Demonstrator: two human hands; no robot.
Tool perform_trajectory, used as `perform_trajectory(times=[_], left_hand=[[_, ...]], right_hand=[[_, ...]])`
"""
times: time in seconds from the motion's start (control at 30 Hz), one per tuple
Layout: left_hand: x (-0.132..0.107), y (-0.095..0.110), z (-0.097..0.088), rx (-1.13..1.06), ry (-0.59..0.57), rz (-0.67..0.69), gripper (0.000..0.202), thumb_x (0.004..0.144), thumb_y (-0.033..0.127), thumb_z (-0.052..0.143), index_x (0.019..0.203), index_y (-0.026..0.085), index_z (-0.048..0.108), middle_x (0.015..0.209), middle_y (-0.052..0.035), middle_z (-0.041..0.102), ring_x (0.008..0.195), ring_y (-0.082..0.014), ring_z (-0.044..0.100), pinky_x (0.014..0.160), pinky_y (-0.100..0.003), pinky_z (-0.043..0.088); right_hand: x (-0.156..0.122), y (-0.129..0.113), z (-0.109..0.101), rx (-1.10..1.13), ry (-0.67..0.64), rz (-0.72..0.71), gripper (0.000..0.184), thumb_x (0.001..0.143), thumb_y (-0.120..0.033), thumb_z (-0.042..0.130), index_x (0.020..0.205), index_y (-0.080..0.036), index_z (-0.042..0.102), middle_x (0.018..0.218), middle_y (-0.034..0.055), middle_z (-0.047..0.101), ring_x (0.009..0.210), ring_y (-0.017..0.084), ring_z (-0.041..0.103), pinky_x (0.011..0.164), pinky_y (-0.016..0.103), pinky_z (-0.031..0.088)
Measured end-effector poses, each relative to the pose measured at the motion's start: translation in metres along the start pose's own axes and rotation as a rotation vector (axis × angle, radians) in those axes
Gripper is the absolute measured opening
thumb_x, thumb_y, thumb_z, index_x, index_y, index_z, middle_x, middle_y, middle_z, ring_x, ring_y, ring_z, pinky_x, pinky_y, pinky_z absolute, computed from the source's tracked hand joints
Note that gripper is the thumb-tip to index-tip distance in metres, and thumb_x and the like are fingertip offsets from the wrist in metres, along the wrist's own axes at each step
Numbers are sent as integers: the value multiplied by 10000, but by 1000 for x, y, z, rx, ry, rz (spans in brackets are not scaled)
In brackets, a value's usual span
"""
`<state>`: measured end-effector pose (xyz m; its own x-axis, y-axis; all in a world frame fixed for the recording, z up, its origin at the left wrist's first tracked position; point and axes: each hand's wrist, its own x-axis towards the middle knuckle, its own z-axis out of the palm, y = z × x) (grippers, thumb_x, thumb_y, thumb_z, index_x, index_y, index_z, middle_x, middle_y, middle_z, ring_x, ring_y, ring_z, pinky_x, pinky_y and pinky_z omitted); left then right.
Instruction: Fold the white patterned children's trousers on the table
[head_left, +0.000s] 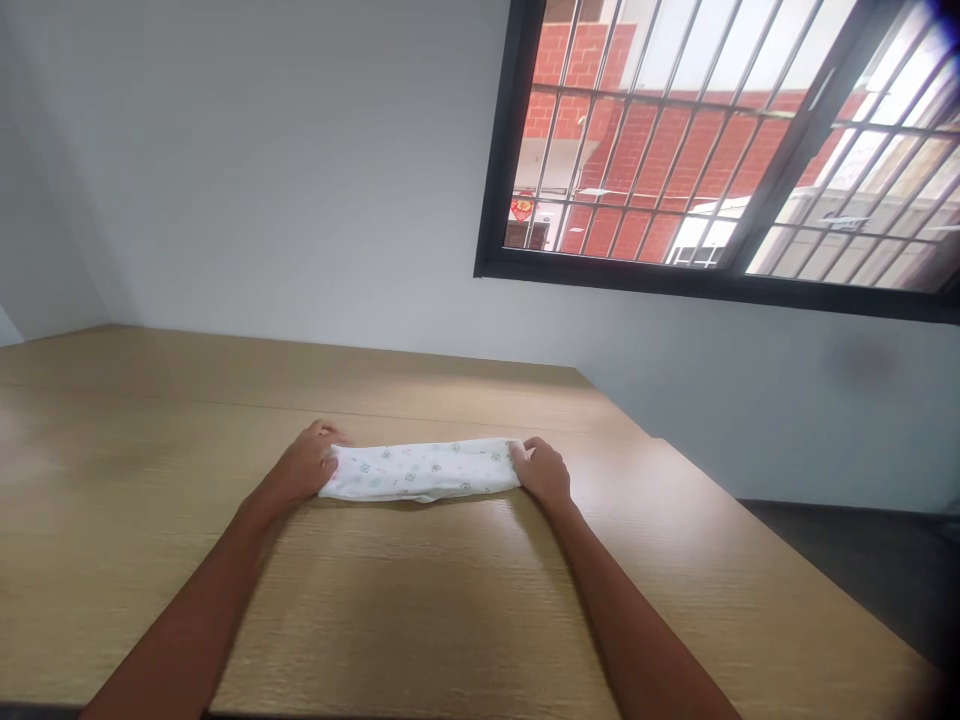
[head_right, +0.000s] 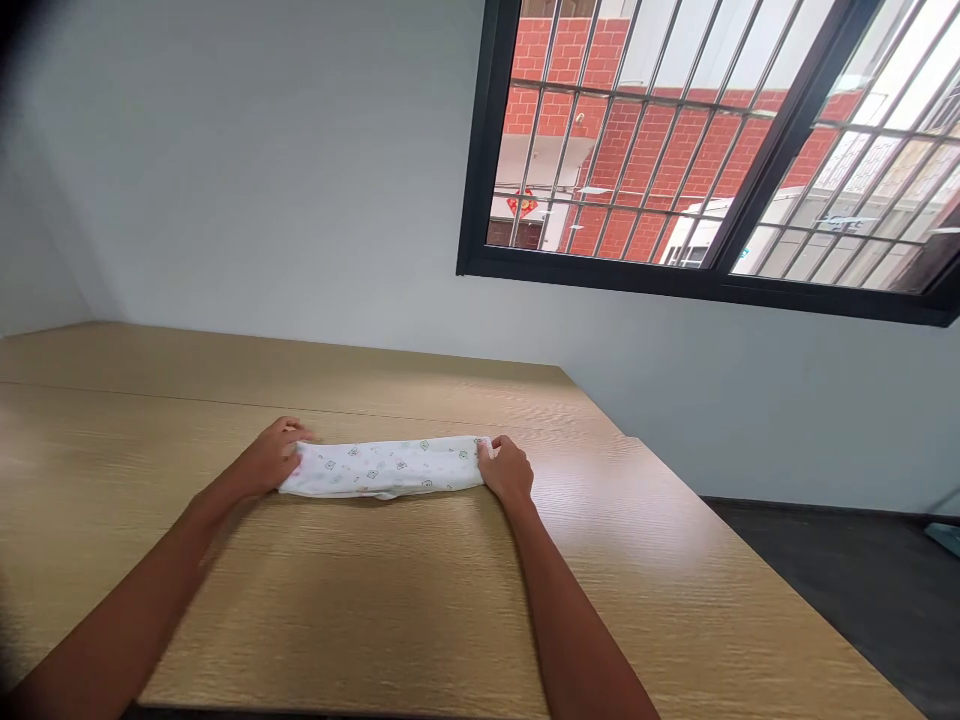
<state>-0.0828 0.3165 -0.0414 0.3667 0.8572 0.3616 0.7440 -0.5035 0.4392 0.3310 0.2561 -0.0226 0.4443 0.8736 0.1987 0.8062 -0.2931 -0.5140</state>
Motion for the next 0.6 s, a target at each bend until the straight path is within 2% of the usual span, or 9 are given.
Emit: perform_trajectory(times=[0.1,0.2,0.3,0.37,0.47,0.6], left_hand=[[4,33,15,4,26,151,389,864,287,427,1125,149,682,1286,-143,562,1219,-293,514,1075,-438,399],[4,77,44,-13,-103,259,423,949,318,399,1265,148,621,1405,-141,525,1312,-284,460,1123,-431,360],[-2,107,71,27,-247,270,535,1009,426,378,1468,160,451,1566,-131,363,1453,-317,292,1191,-488,249],[-5,114,81,43,-300,274,592,1021,509,368,1521,192,372,1602,-118,296,1488,-343,204,1205,-526,187],[-8,113,83,30,-315,313,595,1015,569,378,1511,241,385,1617,-102,261,1498,-354,168,1207,-543,167],[-10,111,77,-1,-364,328,574,994,552,448,1493,271,414,1635,-87,204,1500,-366,148,1204,-567,167]], right_hand=[[-11,-13,1,-120,147,-183,233,937,-341,473,987,-178,631,980,106,692,888,246,618,895,401,376],[-25,-35,9,-174,293,-390,307,902,-288,508,1153,-142,609,1137,161,644,1070,299,563,995,463,311],[-39,-54,20,-143,341,-512,475,888,-284,529,1327,-102,525,1301,215,561,1227,341,479,1058,503,274],[-46,-61,28,-88,232,-596,476,904,-312,528,1338,-116,530,1368,210,532,1280,330,453,1077,480,298],[-54,-64,34,-51,-45,-703,518,945,-395,504,1400,-148,493,1485,190,459,1372,313,394,1102,469,321],[-65,-64,27,-113,-348,-686,511,1025,-482,333,1436,-214,478,1554,155,397,1439,336,322,1118,600,274]])
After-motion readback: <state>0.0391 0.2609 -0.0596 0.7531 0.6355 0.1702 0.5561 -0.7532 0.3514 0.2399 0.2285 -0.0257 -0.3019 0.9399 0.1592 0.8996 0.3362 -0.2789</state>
